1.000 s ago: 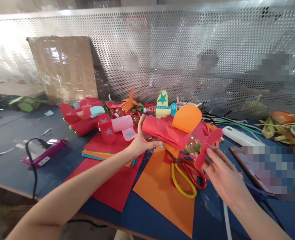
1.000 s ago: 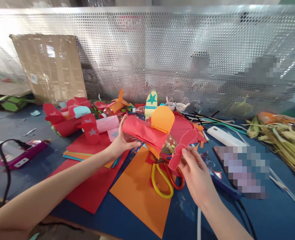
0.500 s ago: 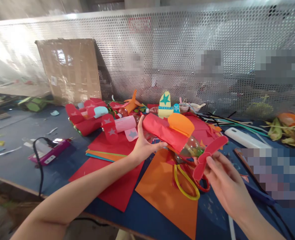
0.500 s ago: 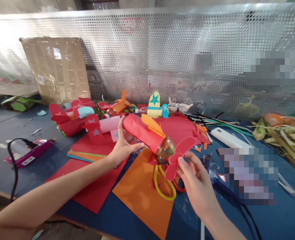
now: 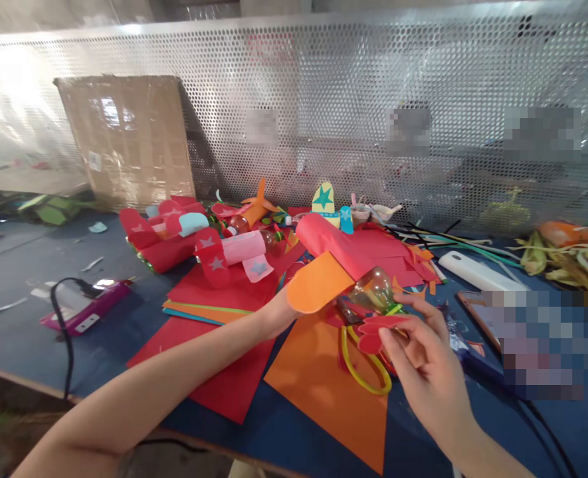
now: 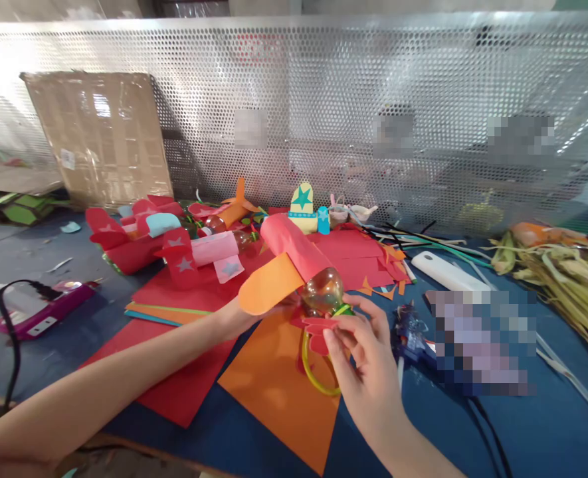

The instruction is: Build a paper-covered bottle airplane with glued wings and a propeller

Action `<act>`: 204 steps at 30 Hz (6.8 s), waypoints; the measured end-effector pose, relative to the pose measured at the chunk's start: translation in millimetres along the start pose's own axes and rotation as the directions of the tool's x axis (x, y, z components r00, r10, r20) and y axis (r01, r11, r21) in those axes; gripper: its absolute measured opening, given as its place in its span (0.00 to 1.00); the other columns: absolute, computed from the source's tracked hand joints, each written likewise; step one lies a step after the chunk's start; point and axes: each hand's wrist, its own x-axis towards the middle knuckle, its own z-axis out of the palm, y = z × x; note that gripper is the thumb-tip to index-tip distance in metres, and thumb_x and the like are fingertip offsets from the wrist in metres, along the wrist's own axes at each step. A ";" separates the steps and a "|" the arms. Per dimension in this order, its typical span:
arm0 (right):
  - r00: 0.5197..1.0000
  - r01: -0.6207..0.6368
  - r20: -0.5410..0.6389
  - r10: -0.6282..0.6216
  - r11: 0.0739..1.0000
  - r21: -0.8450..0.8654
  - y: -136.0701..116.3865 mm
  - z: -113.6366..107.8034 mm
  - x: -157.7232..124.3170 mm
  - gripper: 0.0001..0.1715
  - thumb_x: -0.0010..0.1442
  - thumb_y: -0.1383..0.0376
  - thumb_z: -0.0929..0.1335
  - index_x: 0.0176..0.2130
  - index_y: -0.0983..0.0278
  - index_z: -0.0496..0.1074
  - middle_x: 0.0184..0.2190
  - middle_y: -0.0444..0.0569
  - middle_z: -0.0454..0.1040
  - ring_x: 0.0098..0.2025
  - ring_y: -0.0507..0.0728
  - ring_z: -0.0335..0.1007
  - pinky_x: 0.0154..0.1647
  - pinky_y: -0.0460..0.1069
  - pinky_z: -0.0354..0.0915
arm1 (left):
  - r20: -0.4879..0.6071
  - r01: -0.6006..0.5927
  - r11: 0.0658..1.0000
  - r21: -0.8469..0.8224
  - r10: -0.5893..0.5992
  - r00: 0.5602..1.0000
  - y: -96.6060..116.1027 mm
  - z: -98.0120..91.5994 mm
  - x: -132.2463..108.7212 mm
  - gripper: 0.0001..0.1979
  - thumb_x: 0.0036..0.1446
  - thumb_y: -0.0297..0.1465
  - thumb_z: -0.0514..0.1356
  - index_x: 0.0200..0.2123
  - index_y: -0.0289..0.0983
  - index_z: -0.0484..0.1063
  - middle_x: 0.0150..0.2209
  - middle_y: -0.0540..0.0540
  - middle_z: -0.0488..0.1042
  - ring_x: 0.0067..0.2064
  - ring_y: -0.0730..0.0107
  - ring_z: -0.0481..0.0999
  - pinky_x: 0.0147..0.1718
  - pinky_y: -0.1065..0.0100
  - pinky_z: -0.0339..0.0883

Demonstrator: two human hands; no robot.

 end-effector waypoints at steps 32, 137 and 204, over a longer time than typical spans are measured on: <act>0.835 0.296 0.499 -0.233 0.954 -0.050 6.4 -0.9 -4.7 0.10 0.61 0.72 0.64 0.39 0.59 0.72 0.37 0.49 0.77 0.40 0.56 0.74 0.41 0.50 0.72 | -0.118 0.240 0.970 0.035 -0.234 0.965 2.5 2.4 7.8 0.17 0.44 0.38 0.71 0.35 0.32 0.78 0.35 0.42 0.79 0.32 0.71 0.76 0.32 0.72 0.66; 0.843 -0.151 0.263 0.469 0.677 -0.720 20.8 -41.5 -15.1 0.19 0.48 0.68 0.71 0.39 0.63 0.62 0.35 0.58 0.78 0.39 0.69 0.77 0.32 0.53 0.67 | 0.507 -0.511 0.044 0.858 -0.229 0.831 -8.4 44.7 -43.8 0.42 0.58 0.49 0.53 0.67 0.33 0.42 0.68 0.30 0.42 0.66 0.41 0.48 0.60 0.44 0.52; 0.560 -0.239 0.462 0.688 0.668 -0.705 -33.4 -61.6 9.0 0.29 0.61 0.44 0.60 0.18 0.59 0.61 0.15 0.41 0.66 0.19 0.54 0.62 0.21 0.49 0.60 | 0.682 -0.680 0.054 0.731 -0.057 0.729 -30.6 23.4 -43.1 0.24 0.61 0.47 0.52 0.59 0.49 0.64 0.67 0.40 0.48 0.66 0.42 0.49 0.60 0.41 0.46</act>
